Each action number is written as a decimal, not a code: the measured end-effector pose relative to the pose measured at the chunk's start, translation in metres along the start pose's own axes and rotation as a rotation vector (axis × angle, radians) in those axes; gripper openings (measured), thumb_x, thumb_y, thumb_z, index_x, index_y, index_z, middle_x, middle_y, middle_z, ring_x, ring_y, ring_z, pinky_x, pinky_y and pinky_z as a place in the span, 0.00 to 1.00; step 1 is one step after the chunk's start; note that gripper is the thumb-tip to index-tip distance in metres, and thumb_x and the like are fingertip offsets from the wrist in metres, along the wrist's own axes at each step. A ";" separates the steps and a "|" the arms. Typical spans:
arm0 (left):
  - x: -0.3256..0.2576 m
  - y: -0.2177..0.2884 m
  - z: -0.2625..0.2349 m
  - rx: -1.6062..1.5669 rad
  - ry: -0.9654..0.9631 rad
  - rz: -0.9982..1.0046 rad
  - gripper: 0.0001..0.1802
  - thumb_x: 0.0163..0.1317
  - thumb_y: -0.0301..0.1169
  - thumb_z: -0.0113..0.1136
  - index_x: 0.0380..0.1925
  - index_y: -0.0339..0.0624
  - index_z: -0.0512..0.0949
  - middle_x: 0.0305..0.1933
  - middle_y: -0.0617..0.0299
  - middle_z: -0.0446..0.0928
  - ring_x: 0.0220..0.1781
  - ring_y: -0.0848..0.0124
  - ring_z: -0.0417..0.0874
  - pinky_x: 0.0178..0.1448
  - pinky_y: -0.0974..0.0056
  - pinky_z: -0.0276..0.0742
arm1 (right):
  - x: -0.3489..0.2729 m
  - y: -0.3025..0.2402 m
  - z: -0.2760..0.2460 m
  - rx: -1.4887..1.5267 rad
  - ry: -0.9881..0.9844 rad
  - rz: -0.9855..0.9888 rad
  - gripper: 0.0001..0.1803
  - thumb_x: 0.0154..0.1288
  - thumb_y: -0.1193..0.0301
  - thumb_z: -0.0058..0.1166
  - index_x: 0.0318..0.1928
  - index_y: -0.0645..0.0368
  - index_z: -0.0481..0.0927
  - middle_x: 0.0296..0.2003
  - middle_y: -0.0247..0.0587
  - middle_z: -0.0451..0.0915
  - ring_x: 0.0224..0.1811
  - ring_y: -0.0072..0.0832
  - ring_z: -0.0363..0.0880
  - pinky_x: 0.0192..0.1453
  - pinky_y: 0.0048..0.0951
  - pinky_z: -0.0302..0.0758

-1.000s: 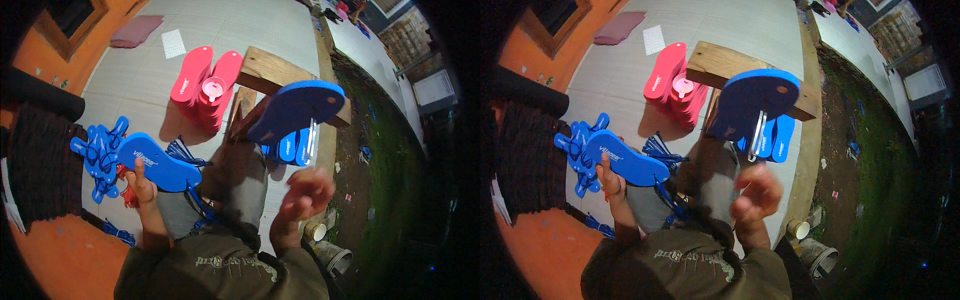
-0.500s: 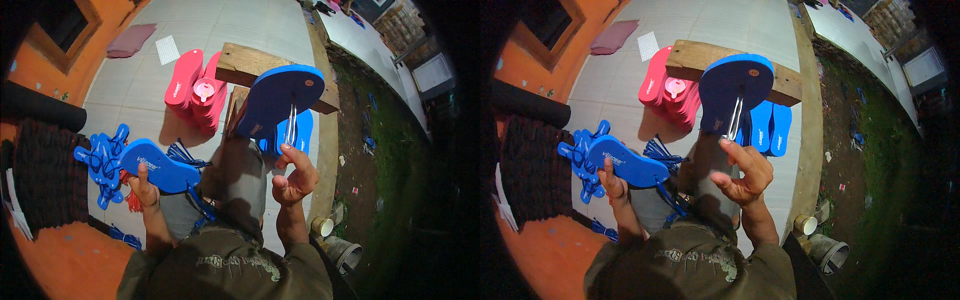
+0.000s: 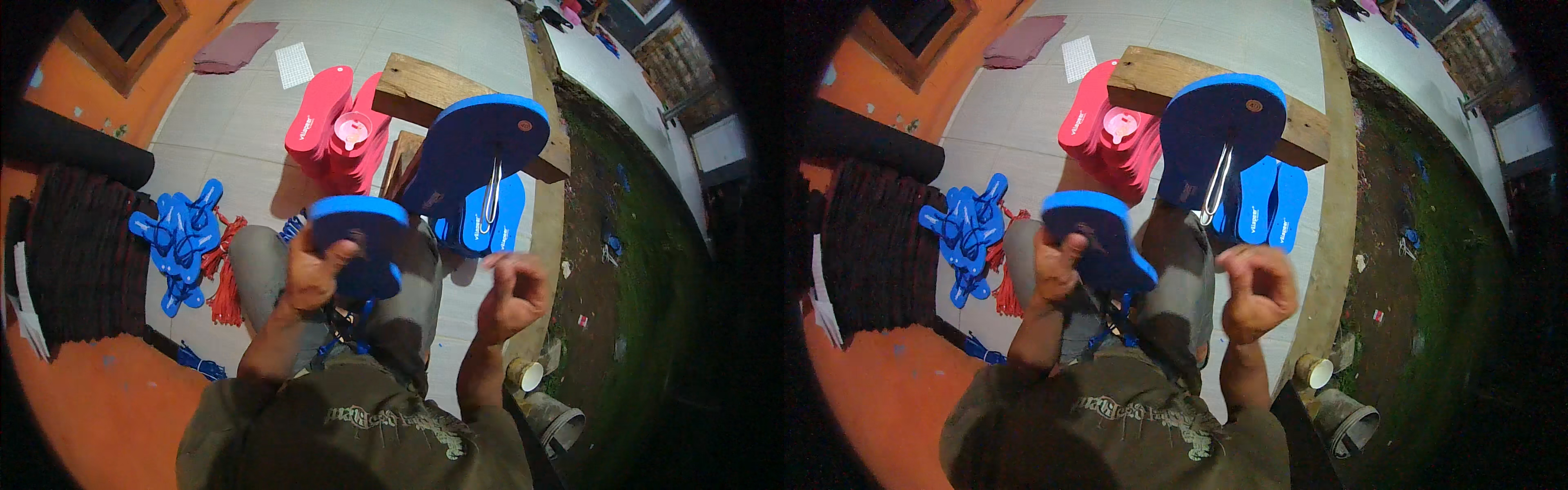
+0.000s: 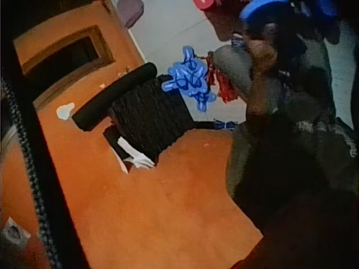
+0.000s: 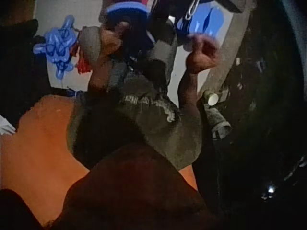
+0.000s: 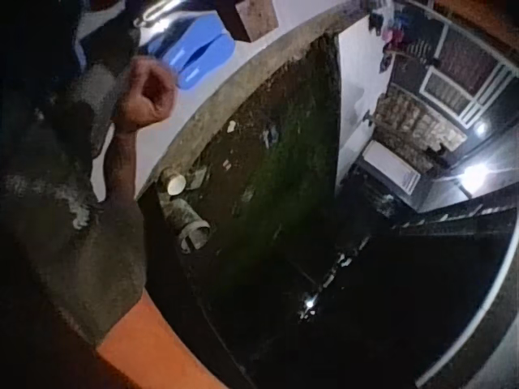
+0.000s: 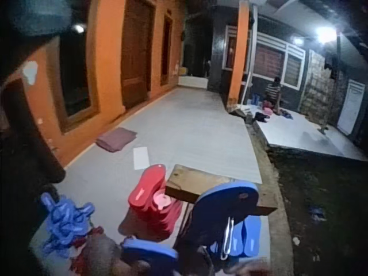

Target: The person assembles flip-flops by hand using a simple wooden jig to pull rubber straps through the holes in foam soles.

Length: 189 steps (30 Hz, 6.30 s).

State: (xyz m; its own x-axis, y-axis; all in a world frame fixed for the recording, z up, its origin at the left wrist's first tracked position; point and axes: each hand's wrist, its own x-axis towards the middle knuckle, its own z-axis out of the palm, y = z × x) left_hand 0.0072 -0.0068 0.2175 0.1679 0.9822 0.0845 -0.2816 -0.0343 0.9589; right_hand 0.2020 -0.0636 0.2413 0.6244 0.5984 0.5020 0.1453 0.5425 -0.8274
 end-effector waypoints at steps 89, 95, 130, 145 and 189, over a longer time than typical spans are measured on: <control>0.094 0.052 0.096 0.564 -0.069 0.683 0.18 0.57 0.43 0.56 0.33 0.36 0.75 0.31 0.53 0.74 0.33 0.57 0.76 0.37 0.60 0.71 | 0.014 0.022 0.020 0.256 -0.281 0.197 0.18 0.68 0.62 0.38 0.29 0.64 0.72 0.23 0.33 0.71 0.26 0.20 0.68 0.34 0.24 0.68; 0.102 0.056 0.102 0.581 -0.122 0.627 0.24 0.47 0.50 0.64 0.27 0.37 0.80 0.26 0.55 0.76 0.27 0.64 0.79 0.32 0.63 0.73 | 0.014 0.036 0.019 0.350 -0.421 0.144 0.24 0.64 0.53 0.41 0.29 0.64 0.73 0.24 0.35 0.73 0.27 0.20 0.70 0.34 0.21 0.69; 0.080 0.047 0.090 0.123 -0.270 0.291 0.19 0.58 0.43 0.57 0.37 0.36 0.76 0.28 0.64 0.78 0.31 0.82 0.74 0.36 0.74 0.71 | 0.056 -0.010 0.008 -0.070 -0.283 0.411 0.15 0.64 0.61 0.47 0.39 0.62 0.73 0.29 0.33 0.74 0.29 0.19 0.72 0.37 0.21 0.71; -0.029 0.013 0.034 0.312 -0.079 0.419 0.20 0.57 0.47 0.55 0.34 0.39 0.74 0.28 0.61 0.75 0.30 0.74 0.75 0.34 0.68 0.71 | -0.029 -0.018 -0.002 -0.458 -0.535 -0.033 0.17 0.61 0.70 0.48 0.49 0.63 0.71 0.41 0.42 0.74 0.42 0.28 0.72 0.46 0.29 0.69; 0.041 0.035 0.019 0.241 -0.343 0.191 0.11 0.45 0.26 0.67 0.26 0.35 0.75 0.28 0.59 0.76 0.30 0.73 0.77 0.37 0.71 0.73 | 0.064 0.023 0.034 0.025 -0.008 -0.012 0.17 0.52 0.81 0.59 0.44 0.63 0.74 0.40 0.36 0.77 0.40 0.22 0.74 0.47 0.22 0.68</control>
State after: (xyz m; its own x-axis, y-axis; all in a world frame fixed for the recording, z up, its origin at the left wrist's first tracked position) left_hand 0.0219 0.0288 0.2599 0.4486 0.8378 0.3113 -0.1172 -0.2902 0.9498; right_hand 0.2188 0.0071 0.2628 0.6167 0.5963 0.5139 0.1338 0.5639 -0.8149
